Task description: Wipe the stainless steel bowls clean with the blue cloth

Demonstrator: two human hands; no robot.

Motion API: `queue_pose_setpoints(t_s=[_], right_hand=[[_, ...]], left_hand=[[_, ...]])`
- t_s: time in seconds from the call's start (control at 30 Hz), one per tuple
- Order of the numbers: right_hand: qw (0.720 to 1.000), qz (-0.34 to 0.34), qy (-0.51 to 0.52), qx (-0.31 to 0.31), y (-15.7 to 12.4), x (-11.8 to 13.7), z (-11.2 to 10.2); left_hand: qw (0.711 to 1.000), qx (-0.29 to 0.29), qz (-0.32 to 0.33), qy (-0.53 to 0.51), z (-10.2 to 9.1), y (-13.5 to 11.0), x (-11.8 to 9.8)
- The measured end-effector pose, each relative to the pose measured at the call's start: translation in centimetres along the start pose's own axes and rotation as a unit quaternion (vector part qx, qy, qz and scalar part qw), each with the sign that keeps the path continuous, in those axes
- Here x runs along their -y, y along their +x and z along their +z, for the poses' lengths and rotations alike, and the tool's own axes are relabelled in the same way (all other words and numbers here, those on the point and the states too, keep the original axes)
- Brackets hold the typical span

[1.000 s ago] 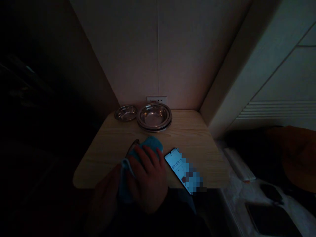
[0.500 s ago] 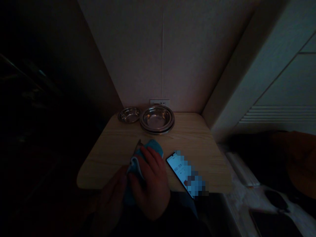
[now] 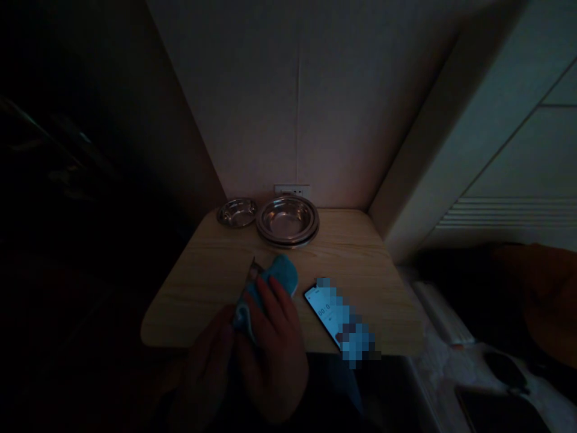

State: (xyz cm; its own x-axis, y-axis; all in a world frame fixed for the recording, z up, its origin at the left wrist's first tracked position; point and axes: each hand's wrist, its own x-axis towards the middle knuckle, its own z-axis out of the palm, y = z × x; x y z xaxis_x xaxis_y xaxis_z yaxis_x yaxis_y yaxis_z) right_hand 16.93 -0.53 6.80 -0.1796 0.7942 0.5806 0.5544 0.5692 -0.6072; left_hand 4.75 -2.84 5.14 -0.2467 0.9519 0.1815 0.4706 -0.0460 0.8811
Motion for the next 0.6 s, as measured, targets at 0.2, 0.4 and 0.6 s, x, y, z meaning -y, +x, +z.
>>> queue_pose_setpoints(t_s=[0.2, 0.4, 0.6], right_hand=[[1.000, 0.001, -0.014, -0.011, 0.7, -0.4, 0.0], [1.000, -0.005, -0.014, -0.013, -0.1, 0.1, 0.4], [0.998, 0.028, 0.033, -0.036, 1.0, -0.4, 0.0]], left_hand=[[1.000, -0.013, 0.011, 0.007, 0.8, -1.0, 0.3], [0.998, -0.033, 0.039, 0.023, 0.9, -1.2, 1.1], [0.992, -0.006, 0.105, 0.065, 0.3, -1.1, 0.6]])
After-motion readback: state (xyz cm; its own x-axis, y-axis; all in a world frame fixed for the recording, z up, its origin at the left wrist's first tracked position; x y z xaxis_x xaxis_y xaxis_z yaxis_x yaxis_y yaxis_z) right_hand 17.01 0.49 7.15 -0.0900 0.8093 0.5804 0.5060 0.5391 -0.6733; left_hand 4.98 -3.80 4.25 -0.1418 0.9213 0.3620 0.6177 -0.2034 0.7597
